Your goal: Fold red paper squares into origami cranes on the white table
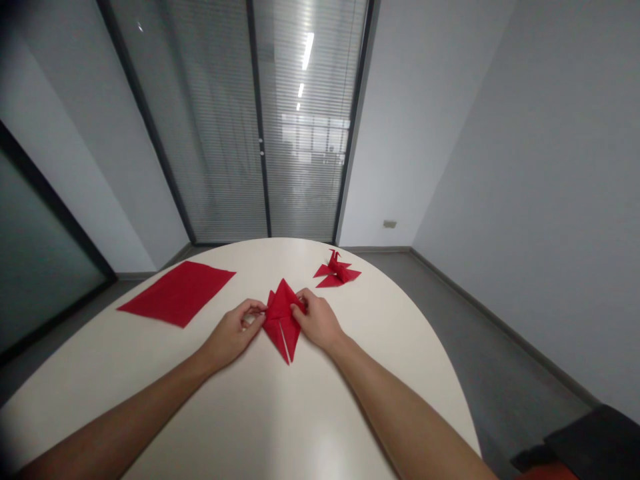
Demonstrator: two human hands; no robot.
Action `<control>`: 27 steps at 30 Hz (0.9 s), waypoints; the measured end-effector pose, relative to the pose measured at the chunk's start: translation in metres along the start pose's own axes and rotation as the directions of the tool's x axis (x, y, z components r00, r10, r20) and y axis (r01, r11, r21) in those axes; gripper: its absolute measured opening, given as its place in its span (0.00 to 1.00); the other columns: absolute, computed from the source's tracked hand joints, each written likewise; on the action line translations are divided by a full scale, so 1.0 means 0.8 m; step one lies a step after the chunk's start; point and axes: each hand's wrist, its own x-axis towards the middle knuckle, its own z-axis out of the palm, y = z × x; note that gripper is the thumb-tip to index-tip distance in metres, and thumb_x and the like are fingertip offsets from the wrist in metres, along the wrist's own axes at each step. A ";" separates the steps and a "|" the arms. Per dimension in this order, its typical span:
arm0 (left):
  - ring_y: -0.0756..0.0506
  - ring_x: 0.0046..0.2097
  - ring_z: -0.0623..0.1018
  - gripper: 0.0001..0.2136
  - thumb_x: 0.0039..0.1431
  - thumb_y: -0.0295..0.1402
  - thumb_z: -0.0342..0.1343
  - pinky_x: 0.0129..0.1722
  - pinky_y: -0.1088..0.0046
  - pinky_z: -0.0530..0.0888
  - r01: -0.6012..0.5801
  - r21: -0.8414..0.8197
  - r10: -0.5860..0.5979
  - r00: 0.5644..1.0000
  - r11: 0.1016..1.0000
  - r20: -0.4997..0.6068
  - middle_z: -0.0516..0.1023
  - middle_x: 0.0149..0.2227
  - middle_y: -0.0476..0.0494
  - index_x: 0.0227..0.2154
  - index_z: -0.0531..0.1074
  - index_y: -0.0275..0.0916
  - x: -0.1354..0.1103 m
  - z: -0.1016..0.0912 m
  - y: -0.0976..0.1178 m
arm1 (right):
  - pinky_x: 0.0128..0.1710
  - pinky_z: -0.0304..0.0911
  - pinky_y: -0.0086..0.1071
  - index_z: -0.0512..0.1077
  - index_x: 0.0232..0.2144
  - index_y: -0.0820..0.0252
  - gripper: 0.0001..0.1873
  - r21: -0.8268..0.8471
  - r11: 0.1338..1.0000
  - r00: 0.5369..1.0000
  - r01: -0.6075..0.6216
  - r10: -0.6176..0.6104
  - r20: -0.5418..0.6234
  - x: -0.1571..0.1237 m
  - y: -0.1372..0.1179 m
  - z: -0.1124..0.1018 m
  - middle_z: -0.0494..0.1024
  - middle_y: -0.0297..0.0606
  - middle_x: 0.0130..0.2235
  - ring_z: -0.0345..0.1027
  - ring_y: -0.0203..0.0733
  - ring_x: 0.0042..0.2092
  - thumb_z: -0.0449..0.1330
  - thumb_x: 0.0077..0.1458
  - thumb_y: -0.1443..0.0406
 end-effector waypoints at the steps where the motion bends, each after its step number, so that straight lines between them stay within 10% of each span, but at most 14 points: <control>1: 0.43 0.42 0.79 0.10 0.61 0.37 0.54 0.36 0.70 0.73 -0.005 0.011 0.005 1.000 1.000 -0.003 0.79 0.42 0.42 0.43 0.71 0.40 0.001 0.001 0.000 | 0.33 0.59 0.30 0.70 0.37 0.57 0.04 0.011 1.000 1.000 0.006 -0.006 0.010 0.000 0.000 0.000 0.77 0.34 0.32 0.68 0.39 0.32 0.56 0.60 0.64; 11: 0.45 0.37 0.78 0.09 0.59 0.34 0.55 0.35 0.70 0.71 -0.052 0.041 0.053 0.999 0.998 -0.005 0.80 0.37 0.45 0.41 0.72 0.39 0.005 0.002 -0.002 | 0.34 0.63 0.31 0.71 0.42 0.57 0.07 0.044 0.998 0.996 0.046 -0.050 0.078 -0.002 -0.010 -0.003 0.79 0.35 0.33 0.71 0.39 0.32 0.57 0.60 0.65; 18: 0.45 0.37 0.77 0.06 0.61 0.32 0.55 0.40 0.68 0.71 -0.131 0.186 0.130 0.991 0.974 0.015 0.80 0.37 0.46 0.39 0.74 0.41 0.002 0.001 0.002 | 0.48 0.67 0.37 0.62 0.61 0.52 0.26 0.150 0.963 0.975 0.223 -0.219 -0.044 -0.001 -0.016 -0.008 0.76 0.41 0.52 0.72 0.43 0.48 0.56 0.61 0.67; 27: 0.45 0.39 0.77 0.06 0.62 0.30 0.55 0.42 0.69 0.71 -0.257 0.322 0.257 0.965 0.911 0.043 0.79 0.36 0.46 0.38 0.76 0.41 -0.003 -0.002 0.007 | 0.48 0.66 0.38 0.74 0.43 0.56 0.11 0.060 0.933 0.931 0.355 -0.347 -0.112 -0.001 -0.025 -0.011 0.80 0.39 0.43 0.73 0.43 0.45 0.54 0.61 0.70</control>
